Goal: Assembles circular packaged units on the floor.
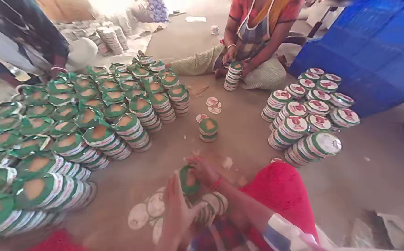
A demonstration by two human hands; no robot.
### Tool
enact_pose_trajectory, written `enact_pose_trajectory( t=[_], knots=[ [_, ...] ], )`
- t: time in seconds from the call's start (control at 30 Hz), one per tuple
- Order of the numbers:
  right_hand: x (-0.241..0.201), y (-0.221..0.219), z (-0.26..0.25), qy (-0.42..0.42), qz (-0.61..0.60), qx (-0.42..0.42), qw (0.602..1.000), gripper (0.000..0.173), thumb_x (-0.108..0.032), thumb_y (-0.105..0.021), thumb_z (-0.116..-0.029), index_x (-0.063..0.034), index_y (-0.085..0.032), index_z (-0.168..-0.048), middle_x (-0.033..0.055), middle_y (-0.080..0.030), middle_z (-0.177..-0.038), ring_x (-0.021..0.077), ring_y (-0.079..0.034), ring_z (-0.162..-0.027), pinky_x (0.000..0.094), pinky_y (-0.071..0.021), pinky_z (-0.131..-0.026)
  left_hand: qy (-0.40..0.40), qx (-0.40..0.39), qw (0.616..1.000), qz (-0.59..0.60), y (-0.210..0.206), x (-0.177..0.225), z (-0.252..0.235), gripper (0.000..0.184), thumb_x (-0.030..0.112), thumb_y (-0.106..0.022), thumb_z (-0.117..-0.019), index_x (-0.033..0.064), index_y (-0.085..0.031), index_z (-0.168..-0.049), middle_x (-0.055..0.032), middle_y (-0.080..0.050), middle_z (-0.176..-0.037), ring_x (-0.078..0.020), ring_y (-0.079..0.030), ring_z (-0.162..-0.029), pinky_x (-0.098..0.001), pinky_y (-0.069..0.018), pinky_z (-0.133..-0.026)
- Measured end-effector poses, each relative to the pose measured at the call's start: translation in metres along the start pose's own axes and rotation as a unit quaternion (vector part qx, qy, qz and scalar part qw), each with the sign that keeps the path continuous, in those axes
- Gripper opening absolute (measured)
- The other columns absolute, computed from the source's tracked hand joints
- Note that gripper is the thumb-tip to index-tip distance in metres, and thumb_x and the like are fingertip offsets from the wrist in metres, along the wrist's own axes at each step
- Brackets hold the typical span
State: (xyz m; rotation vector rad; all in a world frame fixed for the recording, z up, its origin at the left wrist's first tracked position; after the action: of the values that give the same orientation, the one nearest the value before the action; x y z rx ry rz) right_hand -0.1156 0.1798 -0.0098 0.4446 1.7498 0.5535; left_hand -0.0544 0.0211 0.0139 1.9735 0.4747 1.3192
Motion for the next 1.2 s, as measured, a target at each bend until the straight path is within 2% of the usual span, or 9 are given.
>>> enact_pose_trajectory(
  t=[0.2,0.33,0.5,0.73,0.87,1.0,1.07,1.13,1.2],
  knots=[
    [-0.011,-0.005,-0.003,0.018,0.117,-0.027,0.993,0.032,-0.011,-0.057,-0.1002,-0.0049,-0.066,-0.13,0.016,-0.073,-0.114,0.0329,-0.07,-0.108,0.0476,-0.0555,-0.097,0.021,-0.029,0.998,-0.053,-0.025,-0.029,-0.019,0.095,0.028,-0.092,-0.0695,-0.0033,-0.049,-0.147,-0.0259,-0.056,-0.143,-0.0463,-0.052,-0.133,-0.0614,-0.0392,-0.112],
    [-0.005,-0.011,-0.007,-0.009,0.117,-0.004,0.993,0.035,-0.011,-0.057,-0.0997,-0.0055,-0.063,-0.134,0.0184,-0.071,-0.112,0.0345,-0.07,-0.103,0.0487,-0.0573,-0.091,0.039,-0.034,0.997,-0.058,-0.023,-0.032,-0.027,0.101,0.033,-0.096,-0.0616,0.0024,-0.052,-0.147,-0.024,-0.058,-0.138,-0.0453,-0.055,-0.127,-0.0595,-0.0439,-0.107],
    [-0.001,-0.01,-0.007,-0.093,0.054,-0.008,0.994,0.038,-0.013,-0.06,-0.0992,0.0056,-0.055,-0.132,0.0229,-0.066,-0.12,0.0329,-0.068,-0.109,0.0446,-0.0551,-0.096,0.037,-0.029,0.997,-0.064,-0.023,-0.032,-0.029,0.102,0.04,-0.095,-0.0585,0.0057,-0.055,-0.146,-0.0218,-0.061,-0.136,-0.0452,-0.057,-0.121,-0.0597,-0.0468,-0.101],
    [-0.005,-0.011,0.003,-0.033,0.111,0.004,0.993,0.025,-0.014,-0.059,-0.0996,0.0039,-0.064,-0.117,0.0211,-0.069,-0.108,0.0338,-0.069,-0.101,0.0443,-0.0566,-0.091,0.019,-0.01,0.998,-0.058,-0.024,-0.032,-0.029,0.093,0.041,-0.094,-0.0567,0.0121,-0.064,-0.139,-0.0181,-0.066,-0.129,-0.0432,-0.062,-0.113,-0.0601,-0.0486,-0.095],
    [0.003,-0.009,0.009,-0.065,0.043,0.015,0.997,0.045,-0.019,-0.065,-0.0968,0.0077,-0.055,-0.131,0.0188,-0.07,-0.119,0.0289,-0.068,-0.11,0.0427,-0.0539,-0.099,0.0,-0.006,0.997,-0.072,-0.024,-0.033,-0.028,0.089,0.042,-0.094,-0.0583,0.0151,-0.065,-0.138,-0.0147,-0.068,-0.126,-0.0405,-0.063,-0.111,-0.0579,-0.0498,-0.094],
    [0.004,0.004,0.014,-0.107,-0.057,0.0,0.993,0.057,-0.018,-0.07,-0.0912,0.0032,-0.047,-0.139,0.0135,-0.068,-0.122,0.0198,-0.067,-0.106,0.035,-0.0558,-0.092,-0.015,-0.034,0.991,-0.129,-0.024,-0.031,-0.028,0.085,0.048,-0.091,-0.0642,0.0177,-0.065,-0.139,-0.0084,-0.068,-0.128,-0.0342,-0.063,-0.112,-0.0524,-0.0513,-0.095],
    [-0.001,0.018,0.014,-0.053,0.012,0.033,0.998,0.049,-0.022,-0.07,-0.0892,0.0018,-0.061,-0.131,0.015,-0.069,-0.119,0.0289,-0.063,-0.108,0.0437,-0.0516,-0.093,-0.029,-0.049,0.986,-0.158,-0.024,-0.028,-0.028,0.085,0.051,-0.089,-0.0675,0.0166,-0.063,-0.141,-0.0078,-0.068,-0.129,-0.0335,-0.064,-0.111,-0.0512,-0.052,-0.092],
    [0.002,0.023,0.012,-0.002,0.083,0.028,0.996,0.04,-0.032,-0.067,-0.0912,-0.0089,-0.072,-0.123,0.0152,-0.068,-0.124,0.0391,-0.059,-0.116,0.0564,-0.0478,-0.099,-0.041,-0.064,0.981,-0.176,-0.026,-0.027,-0.028,0.084,0.052,-0.086,-0.0726,0.0146,-0.061,-0.143,-0.0082,-0.067,-0.132,-0.0345,-0.064,-0.114,-0.0516,-0.0527,-0.093],
    [0.006,0.021,0.01,0.041,0.113,0.009,0.993,0.035,-0.041,-0.063,-0.0956,-0.0203,-0.075,-0.121,0.0104,-0.066,-0.131,0.0384,-0.057,-0.124,0.0581,-0.046,-0.102,-0.054,-0.061,0.979,-0.188,-0.027,-0.026,-0.028,0.081,0.052,-0.085,-0.0743,0.0128,-0.063,-0.141,-0.0088,-0.067,-0.132,-0.0351,-0.064,-0.113,-0.0513,-0.0538,-0.091]
  ],
)
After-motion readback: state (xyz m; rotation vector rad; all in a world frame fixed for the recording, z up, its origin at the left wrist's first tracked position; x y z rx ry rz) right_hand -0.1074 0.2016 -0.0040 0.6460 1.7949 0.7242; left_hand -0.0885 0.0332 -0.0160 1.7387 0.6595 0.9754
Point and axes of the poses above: each hand's wrist, its own z-axis away from the middle knuckle, its own y-axis out of the back of the hand, x = y × z, the point moved 6 cm from there along -z, towards the middle knuckle
